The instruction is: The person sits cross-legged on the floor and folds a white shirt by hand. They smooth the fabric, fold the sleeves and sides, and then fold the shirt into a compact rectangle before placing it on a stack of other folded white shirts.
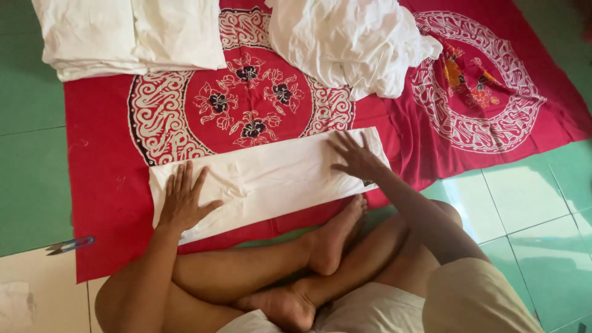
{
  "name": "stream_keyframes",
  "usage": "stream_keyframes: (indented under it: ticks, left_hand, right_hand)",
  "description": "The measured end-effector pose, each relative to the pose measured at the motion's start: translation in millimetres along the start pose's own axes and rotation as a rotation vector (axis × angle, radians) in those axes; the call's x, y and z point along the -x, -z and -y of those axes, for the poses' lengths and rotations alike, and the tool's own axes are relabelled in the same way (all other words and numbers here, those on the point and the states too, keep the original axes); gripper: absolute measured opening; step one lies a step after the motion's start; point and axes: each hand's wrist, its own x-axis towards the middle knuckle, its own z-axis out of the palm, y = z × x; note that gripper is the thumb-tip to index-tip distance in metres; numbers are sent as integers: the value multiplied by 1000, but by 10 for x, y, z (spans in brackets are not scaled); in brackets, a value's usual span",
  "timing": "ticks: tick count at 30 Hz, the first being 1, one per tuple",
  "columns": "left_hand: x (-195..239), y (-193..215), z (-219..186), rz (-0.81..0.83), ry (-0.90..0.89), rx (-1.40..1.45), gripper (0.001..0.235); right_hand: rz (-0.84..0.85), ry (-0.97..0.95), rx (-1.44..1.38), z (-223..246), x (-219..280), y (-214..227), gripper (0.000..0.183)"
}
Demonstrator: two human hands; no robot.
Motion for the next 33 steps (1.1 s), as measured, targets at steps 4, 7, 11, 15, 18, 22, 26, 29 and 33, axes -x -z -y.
stream_keyframes:
  ticks: [4,7,11,15,18,22,26,29,33]
  left_hand:
    - [13,-34,-14,-2,17,-4,106]
    - [33,-25,-37,-117,-19,-52,102]
    - [40,-11,-62,-137,-24,-83,103]
    - [19,-29,-78,-182,-39,-146,104]
    - [2,22,-113,-205,-60,-153,102]
    - [-25,53,-129,-189,-75,-129,102]
    - [-25,50,-118,-175,-74,-134,102]
    - [-23,57,-129,-168,-66,-142,102]
    - [-27,56,-128,-178,-63,-140,100]
  right_hand:
    - [-273,-121,-65,-800,190,-192,64]
    - [-519,-386,-202,-1243,262,-524,31]
    - [-478,-713,-450,-1419,166,-747,23]
    - [-370,-741,-423,-1279,21,-551,36]
    - [-336,-781,-457,-1182,-62,-408,29]
    - [-356,-866,-583,-1457,-114,-683,25]
    - [-490,-876,-682,-1531,-105,-707,22]
    - [-475,-911,-748,-1451,-78,-561,25]
    - [-486,-936,-818,-1311,-111,-430,18]
